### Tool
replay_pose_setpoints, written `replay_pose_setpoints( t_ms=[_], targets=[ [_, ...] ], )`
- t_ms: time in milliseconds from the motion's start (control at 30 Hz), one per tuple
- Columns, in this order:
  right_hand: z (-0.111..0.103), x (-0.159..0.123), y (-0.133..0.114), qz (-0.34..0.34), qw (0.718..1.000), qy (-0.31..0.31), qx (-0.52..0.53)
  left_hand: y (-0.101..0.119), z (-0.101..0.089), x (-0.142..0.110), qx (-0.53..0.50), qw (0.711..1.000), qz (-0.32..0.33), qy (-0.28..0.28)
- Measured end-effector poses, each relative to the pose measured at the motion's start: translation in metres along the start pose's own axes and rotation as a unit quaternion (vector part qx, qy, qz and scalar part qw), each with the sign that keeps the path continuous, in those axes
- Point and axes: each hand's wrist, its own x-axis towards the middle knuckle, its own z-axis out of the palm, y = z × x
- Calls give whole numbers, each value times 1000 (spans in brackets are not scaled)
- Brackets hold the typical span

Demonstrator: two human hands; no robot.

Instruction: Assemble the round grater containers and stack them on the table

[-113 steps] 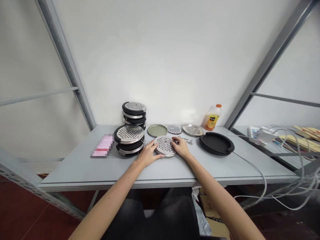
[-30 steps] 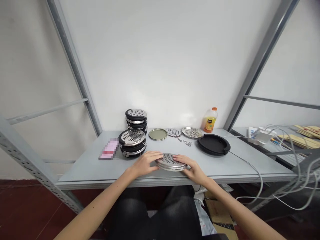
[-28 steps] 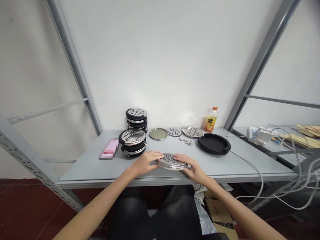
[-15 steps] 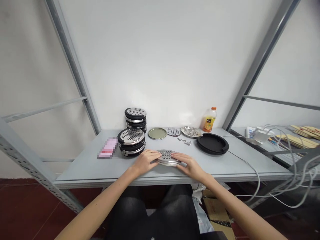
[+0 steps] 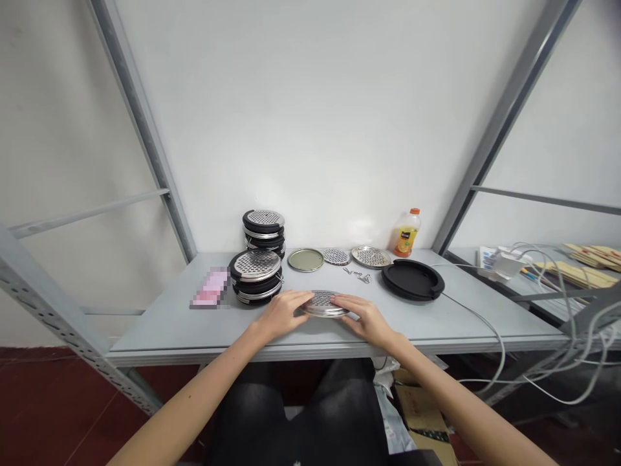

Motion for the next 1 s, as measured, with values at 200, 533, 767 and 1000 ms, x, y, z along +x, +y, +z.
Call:
replay_pose_setpoints(
  t_ms=[200, 533, 767, 1000],
  targets=[
    [0, 11, 5, 64, 996, 54, 39, 0, 2, 12, -87, 995, -53, 8],
    [8, 77, 63, 303, 837, 86, 447, -30, 49, 49, -496, 797, -285, 196],
    [30, 79, 84, 334, 787, 129, 503, -45, 65, 62, -519, 767, -308, 216],
    [36, 71, 82, 317, 779, 46, 538, -47, 65, 62, -551, 752, -290, 216]
  ],
)
